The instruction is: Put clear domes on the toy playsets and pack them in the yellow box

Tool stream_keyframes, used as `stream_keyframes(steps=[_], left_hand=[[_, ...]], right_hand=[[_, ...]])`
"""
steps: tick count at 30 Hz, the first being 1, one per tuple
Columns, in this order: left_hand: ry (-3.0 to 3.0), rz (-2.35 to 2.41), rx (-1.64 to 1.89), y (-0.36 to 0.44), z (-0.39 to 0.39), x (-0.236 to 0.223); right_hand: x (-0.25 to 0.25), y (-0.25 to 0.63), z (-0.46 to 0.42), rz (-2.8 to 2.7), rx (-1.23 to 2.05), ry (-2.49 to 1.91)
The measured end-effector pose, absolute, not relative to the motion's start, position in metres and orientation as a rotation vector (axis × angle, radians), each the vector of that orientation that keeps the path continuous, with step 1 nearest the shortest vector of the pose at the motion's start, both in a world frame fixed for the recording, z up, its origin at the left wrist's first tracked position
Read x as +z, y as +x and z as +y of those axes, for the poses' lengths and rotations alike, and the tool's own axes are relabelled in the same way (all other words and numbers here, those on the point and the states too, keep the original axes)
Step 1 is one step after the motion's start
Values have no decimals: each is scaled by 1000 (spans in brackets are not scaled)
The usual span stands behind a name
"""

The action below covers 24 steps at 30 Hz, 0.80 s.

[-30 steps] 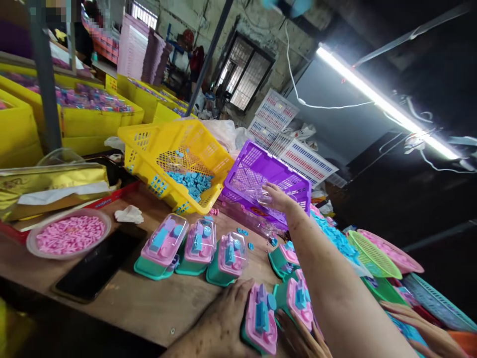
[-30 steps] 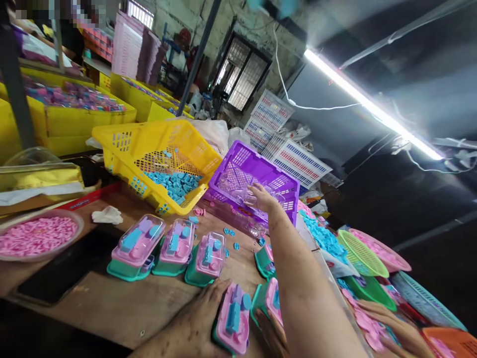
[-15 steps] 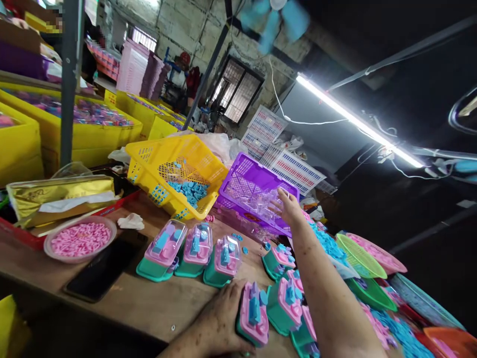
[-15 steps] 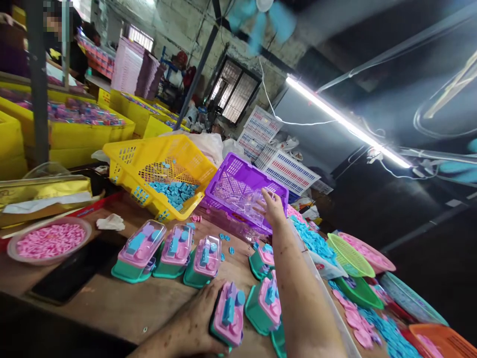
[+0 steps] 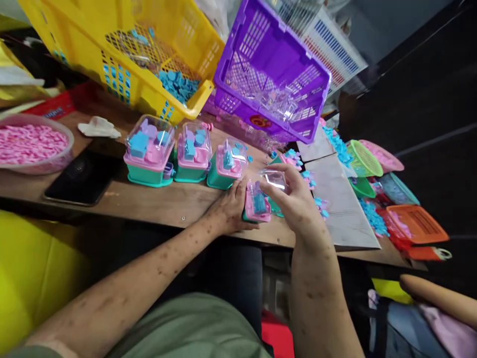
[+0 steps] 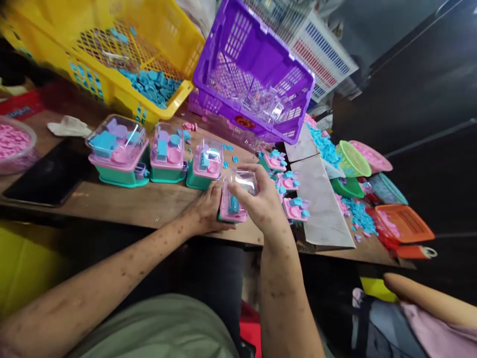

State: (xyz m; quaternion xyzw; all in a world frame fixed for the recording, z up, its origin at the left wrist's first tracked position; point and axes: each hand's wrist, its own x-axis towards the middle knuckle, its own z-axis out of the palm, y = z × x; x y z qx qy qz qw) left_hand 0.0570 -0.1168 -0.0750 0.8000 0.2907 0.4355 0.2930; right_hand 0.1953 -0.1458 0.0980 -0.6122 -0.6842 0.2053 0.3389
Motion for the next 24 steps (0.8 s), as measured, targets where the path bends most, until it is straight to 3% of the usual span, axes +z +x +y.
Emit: stream_keyframes(steps=[15, 24], left_hand=[[2091, 751, 1163, 55, -118, -70], [2110, 753, 1184, 54, -120, -65]], right_hand=[[100, 184, -140, -1885, 289, -1889], [102, 177, -140, -2087, 84, -1814]])
